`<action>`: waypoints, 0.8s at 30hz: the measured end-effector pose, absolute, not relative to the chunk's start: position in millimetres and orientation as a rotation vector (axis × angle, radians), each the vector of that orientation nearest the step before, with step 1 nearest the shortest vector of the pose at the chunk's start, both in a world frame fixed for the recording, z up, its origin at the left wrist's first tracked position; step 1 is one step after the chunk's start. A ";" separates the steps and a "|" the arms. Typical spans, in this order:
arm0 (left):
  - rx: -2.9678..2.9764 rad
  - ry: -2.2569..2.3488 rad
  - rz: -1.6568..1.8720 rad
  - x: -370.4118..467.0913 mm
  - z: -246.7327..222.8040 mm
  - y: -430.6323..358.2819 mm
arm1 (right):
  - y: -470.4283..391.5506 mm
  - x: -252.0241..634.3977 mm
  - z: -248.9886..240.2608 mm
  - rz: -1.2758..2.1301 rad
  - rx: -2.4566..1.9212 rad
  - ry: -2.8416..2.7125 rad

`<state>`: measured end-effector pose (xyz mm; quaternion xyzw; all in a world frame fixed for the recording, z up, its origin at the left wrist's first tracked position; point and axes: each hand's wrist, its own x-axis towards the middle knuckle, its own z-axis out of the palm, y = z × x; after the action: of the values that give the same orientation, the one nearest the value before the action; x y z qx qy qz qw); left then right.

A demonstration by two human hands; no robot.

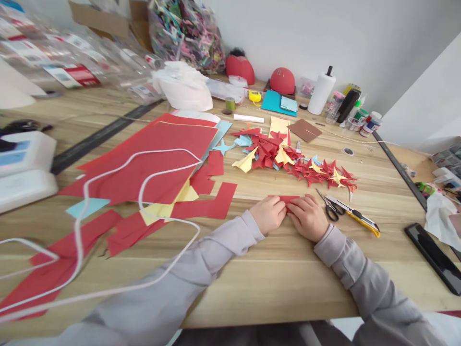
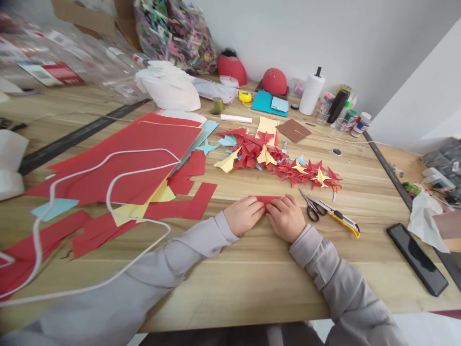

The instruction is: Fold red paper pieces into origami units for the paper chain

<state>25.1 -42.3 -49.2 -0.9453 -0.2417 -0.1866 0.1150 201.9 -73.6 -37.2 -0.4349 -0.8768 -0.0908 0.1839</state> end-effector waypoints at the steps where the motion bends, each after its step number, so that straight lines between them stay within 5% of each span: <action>1: -2.755 -0.710 -0.542 25.6 -48.0 -43.2 | -72.8 202.1 -37.6 -0.274 -1.217 -2.470; 24: -2.353 -0.863 -0.954 -10.8 -32.1 -1.1 | -57.7 211.4 -40.2 -0.491 -1.256 -2.222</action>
<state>-10.8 -1.1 -32.1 -0.8544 -0.3133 -0.3465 0.2277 211.4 -57.7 -40.2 -0.4656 -0.8236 -0.1820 0.2679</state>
